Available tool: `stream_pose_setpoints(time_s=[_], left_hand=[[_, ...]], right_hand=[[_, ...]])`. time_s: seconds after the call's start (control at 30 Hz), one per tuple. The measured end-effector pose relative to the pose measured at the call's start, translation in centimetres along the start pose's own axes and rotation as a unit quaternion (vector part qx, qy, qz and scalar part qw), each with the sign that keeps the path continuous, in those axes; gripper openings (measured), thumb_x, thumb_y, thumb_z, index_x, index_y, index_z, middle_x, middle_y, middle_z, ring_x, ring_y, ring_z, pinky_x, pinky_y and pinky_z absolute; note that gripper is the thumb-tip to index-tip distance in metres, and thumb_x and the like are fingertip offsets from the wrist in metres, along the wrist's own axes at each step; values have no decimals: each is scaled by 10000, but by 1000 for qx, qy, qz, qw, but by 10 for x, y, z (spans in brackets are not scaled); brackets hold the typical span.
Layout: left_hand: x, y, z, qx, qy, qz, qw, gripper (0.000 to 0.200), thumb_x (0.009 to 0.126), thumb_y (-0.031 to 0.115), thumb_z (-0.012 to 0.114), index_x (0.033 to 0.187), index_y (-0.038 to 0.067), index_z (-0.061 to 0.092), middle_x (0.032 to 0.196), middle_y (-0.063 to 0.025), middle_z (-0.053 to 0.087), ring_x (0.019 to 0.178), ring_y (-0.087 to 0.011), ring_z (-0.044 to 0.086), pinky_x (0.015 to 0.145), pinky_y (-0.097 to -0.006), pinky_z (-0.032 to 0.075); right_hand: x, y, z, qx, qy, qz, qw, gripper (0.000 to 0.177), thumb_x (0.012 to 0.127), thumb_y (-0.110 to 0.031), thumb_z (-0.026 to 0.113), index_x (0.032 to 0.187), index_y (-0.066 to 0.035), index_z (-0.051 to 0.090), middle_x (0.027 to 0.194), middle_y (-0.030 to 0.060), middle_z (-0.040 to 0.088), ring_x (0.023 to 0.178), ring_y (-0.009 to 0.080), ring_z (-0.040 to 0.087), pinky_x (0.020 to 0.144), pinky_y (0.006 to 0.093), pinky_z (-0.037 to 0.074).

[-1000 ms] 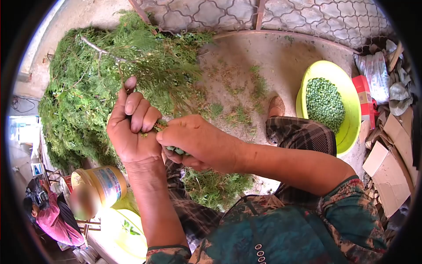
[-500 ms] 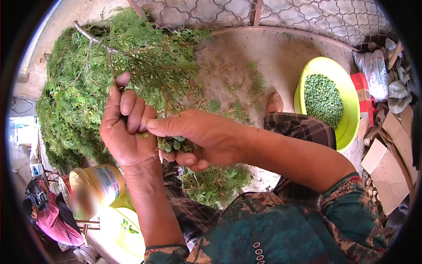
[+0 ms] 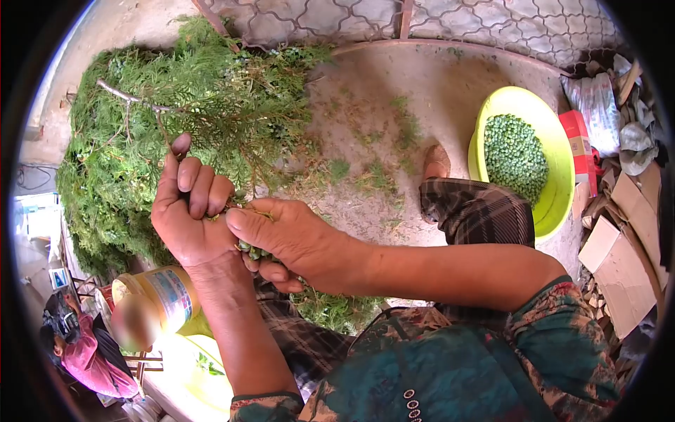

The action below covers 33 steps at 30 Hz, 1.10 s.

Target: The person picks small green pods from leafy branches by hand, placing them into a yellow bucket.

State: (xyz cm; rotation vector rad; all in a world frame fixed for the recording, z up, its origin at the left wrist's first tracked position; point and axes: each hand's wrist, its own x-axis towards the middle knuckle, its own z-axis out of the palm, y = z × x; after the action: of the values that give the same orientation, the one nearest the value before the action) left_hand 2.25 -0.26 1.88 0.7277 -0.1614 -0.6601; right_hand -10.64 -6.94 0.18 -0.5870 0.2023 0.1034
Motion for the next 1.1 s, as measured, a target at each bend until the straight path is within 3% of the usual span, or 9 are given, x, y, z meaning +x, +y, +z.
stream_pose_setpoints(time_s=[0.13, 0.33, 0.4, 0.63, 0.7, 0.77, 0.93, 1.03, 1.1], left_hand=[[3, -2, 0, 1, 8, 4, 1000, 240, 932, 143, 422, 1052, -57, 481, 611, 40, 367, 413, -31, 196, 370, -199, 170], [4, 1, -2, -9, 46, -4, 999, 246, 939, 139, 406, 1063, -64, 468, 608, 36, 362, 412, -36, 201, 379, -204, 183], [8, 3, -9, -66, -14, -35, 997, 243, 941, 138, 399, 1060, -64, 466, 605, 33, 358, 411, -37, 204, 380, -206, 188], [10, 7, -9, -70, -9, -37, 997, 237, 944, 125, 377, 1038, -74, 464, 596, 26, 348, 404, -43, 209, 373, -204, 182], [16, 13, -16, -93, -19, 11, 995, 246, 945, 112, 348, 1035, -88, 459, 588, 19, 340, 400, -46, 222, 368, -204, 179], [27, 33, -34, -164, -46, -3, 985, 256, 939, 100, 336, 1036, -106, 454, 595, 9, 347, 393, -55, 238, 375, -215, 202], [26, 32, -34, -231, -104, -45, 966, 257, 933, 96, 349, 1050, -106, 456, 613, 1, 365, 391, -67, 247, 397, -228, 232], [26, 29, -34, -283, -81, -89, 951, 273, 939, 100, 342, 1082, -111, 439, 598, 2, 348, 401, -72, 252, 404, -235, 233], [26, 37, -39, -272, -84, -105, 953, 276, 942, 99, 332, 1086, -112, 435, 597, 1, 344, 402, -72, 250, 403, -235, 233]], right_hand=[[-2, 1, 8, -9, 57, -29, 998, 315, 900, -374, 506, 886, -62, 464, 592, -12, 413, 427, 45, 373, 345, 197, 292], [-1, 4, 10, 9, 62, -29, 998, 279, 901, -336, 512, 897, -61, 459, 607, -9, 412, 428, 47, 348, 356, 204, 259], [-1, 5, 11, 19, 65, -24, 997, 279, 899, -335, 515, 892, -63, 455, 632, -3, 423, 431, 47, 344, 360, 203, 258], [-10, 1, 14, 141, -15, 12, 990, 214, 898, -278, 483, 865, -71, 437, 684, 16, 460, 425, 53, 338, 359, 203, 258], [-22, 4, 14, 120, -39, 48, 991, 195, 893, -255, 469, 862, -65, 438, 676, 26, 467, 418, 53, 335, 357, 202, 260], [-31, 14, 12, 95, -86, 79, 989, 172, 872, -213, 441, 848, -42, 442, 652, 60, 483, 399, 55, 322, 348, 199, 272], [-31, -1, -3, 172, -30, 112, 978, 218, 879, -249, 454, 856, -32, 464, 714, 91, 525, 411, 61, 361, 334, 196, 280], [-34, -30, -19, 164, 1, 63, 984, 214, 883, -240, 460, 863, -28, 479, 748, 97, 543, 428, 70, 413, 328, 208, 324], [-40, -52, -33, 124, -28, -15, 992, 188, 885, -201, 459, 893, -18, 500, 806, 109, 568, 515, 110, 525, 402, 255, 455]])
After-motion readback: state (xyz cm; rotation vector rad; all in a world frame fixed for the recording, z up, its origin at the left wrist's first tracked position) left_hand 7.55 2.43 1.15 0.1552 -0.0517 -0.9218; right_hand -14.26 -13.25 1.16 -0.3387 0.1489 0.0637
